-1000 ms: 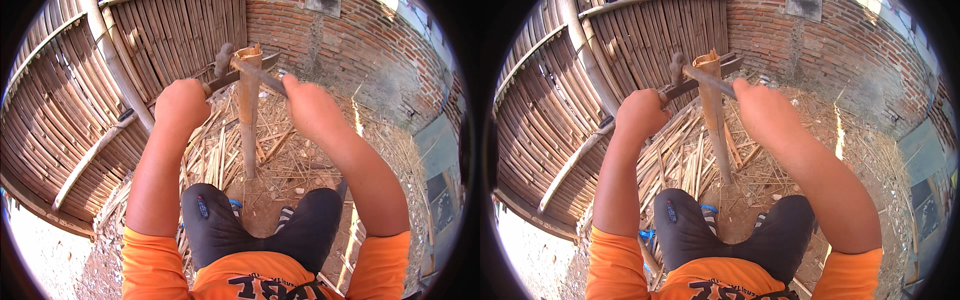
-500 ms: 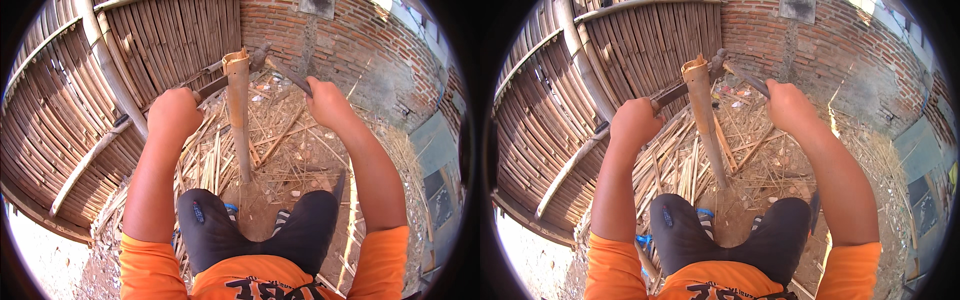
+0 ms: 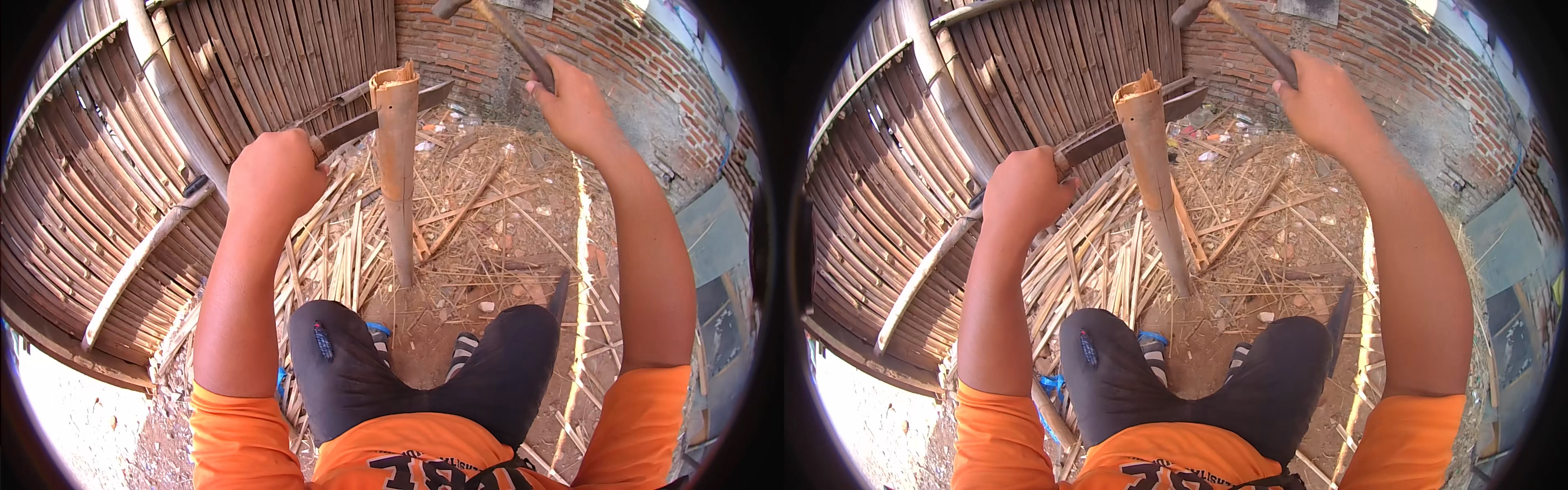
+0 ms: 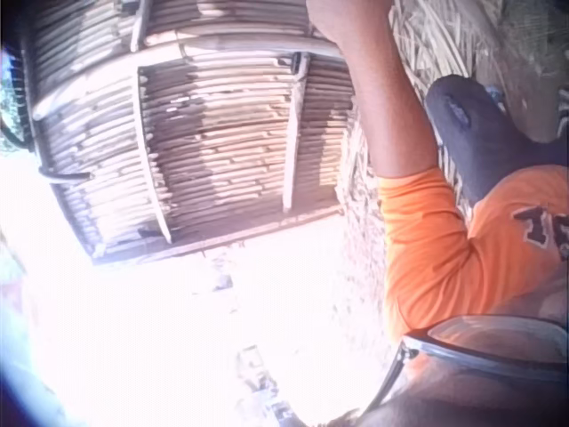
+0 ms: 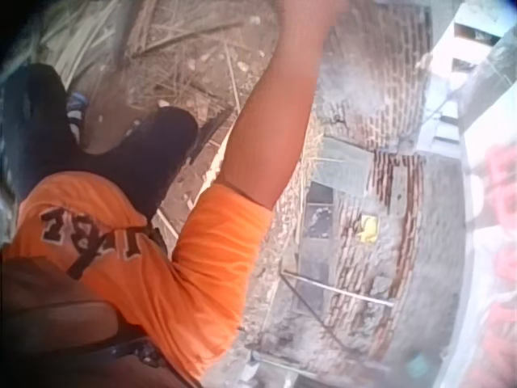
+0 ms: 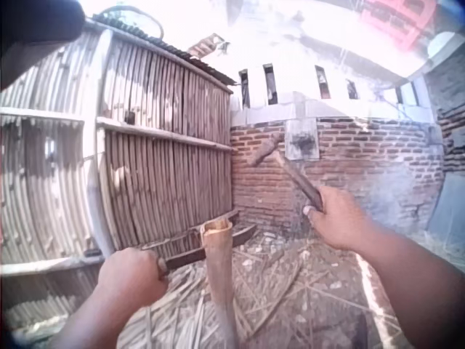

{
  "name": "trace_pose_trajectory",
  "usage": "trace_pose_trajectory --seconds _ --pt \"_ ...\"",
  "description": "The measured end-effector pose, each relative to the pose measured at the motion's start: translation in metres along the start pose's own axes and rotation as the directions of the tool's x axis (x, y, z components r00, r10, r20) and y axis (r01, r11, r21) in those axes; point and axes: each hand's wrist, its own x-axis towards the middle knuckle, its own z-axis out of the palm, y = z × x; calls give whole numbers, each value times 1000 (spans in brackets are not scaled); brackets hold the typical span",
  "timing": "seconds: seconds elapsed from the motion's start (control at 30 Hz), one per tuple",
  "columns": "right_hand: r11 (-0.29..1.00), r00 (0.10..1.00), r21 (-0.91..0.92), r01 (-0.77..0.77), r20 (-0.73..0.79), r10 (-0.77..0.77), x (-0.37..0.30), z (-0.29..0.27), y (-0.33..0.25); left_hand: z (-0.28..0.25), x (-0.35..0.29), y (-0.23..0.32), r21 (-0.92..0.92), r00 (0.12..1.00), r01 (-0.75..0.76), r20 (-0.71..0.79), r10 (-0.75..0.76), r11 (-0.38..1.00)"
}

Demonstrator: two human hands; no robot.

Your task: The person splits a bamboo stalk by positioning a knife blade against the end and striking the back of the blade with a hammer.

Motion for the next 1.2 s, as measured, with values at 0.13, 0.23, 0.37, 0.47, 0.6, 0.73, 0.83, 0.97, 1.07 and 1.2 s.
trace_pose_trajectory --seconds 0.13,0.23,0.37,0.47,0.6,0.73,0.83,0.97,1.07,1.2 --pt "989 994 124 -83 -55 90 -13 20 -2 1 -4 -1 -23 1000 7 -16 -7 1000" --pt "989 970 -129 73 241 -40 -26 45 -5 -3 -3 -4 -8 1000 22 5 -22 1000" --pt "997 999 77 -4 42 1 -8 10 7 -2 -3 -3 12 1000 24 -2 -24 1000" --pt "982 996 168 -81 -13 85 -11 20 3 -4 -7 -1 -13 1000 12 0 -12 1000" --pt "992 954 -122 36 301 2 -32 62 -4 -4 -9 -2 -8 1000 12 0 -12 1000" --pt "990 999 144 8 30 -13 -19 40 10 -7 -9 1 41 1000 9 19 -10 999" --pt "926 981 342 -160 -45 187 -24 17 -4 -6 -5 -5 43 998 21 51 -23 999" --pt "996 992 -44 76 104 -71 -40 45 0 -2 -4 -9 3 999 27 30 -27 1000" --pt "995 993 -34 98 67 -95 -27 20 -5 -3 -2 -9 14 1000 24 11 -24 1000" --pt "975 994 218 -49 -80 68 -19 12 -11 -7 -2 -7 8 999 17 34 -17 1000"
